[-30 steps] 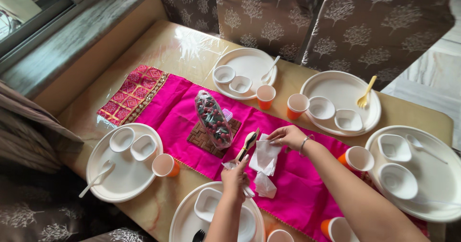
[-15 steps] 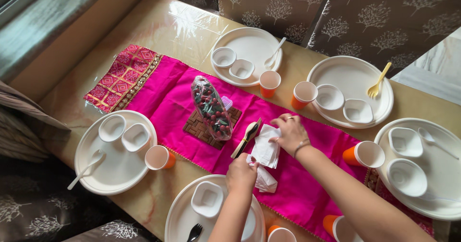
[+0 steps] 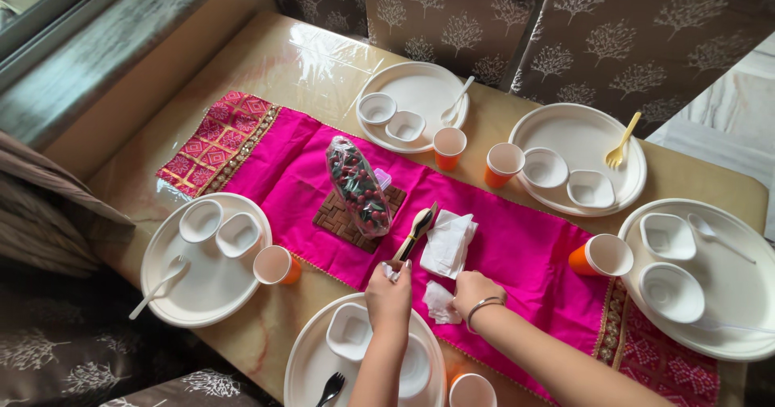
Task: The person folds several white paper napkins into triangles and places them individually onto plates or tucked into small bowls arranged on a dining table.
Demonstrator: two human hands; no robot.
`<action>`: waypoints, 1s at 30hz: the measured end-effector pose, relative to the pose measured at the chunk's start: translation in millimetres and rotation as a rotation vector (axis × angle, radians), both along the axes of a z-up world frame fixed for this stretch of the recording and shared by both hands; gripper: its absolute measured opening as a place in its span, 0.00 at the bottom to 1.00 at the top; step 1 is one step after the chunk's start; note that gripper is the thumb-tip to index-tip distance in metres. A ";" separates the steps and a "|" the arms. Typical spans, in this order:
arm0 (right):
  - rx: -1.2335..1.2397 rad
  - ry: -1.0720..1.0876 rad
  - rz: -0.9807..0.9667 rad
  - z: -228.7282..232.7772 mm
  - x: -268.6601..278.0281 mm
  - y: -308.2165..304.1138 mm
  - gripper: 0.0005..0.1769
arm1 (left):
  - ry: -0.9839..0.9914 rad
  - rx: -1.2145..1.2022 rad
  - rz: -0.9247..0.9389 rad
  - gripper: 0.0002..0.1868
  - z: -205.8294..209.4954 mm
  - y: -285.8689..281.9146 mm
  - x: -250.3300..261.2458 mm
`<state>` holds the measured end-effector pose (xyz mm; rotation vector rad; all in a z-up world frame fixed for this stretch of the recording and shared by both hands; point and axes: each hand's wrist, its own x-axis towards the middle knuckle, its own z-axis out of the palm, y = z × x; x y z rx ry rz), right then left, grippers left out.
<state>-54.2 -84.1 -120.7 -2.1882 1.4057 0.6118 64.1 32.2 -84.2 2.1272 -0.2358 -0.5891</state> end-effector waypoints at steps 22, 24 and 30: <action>0.190 -1.213 -0.490 94.8 -79.1 30.2 0.23 | 0.727 -0.742 -0.175 0.25 68.0 7.5 -51.6; 0.063 -1.247 -0.319 104.3 -82.3 36.4 0.23 | 0.859 -0.902 -0.152 0.27 71.6 7.0 -53.2; 0.027 -1.228 -0.060 121.8 -87.5 32.5 0.34 | 0.856 -0.960 -0.240 0.35 77.1 14.3 -55.8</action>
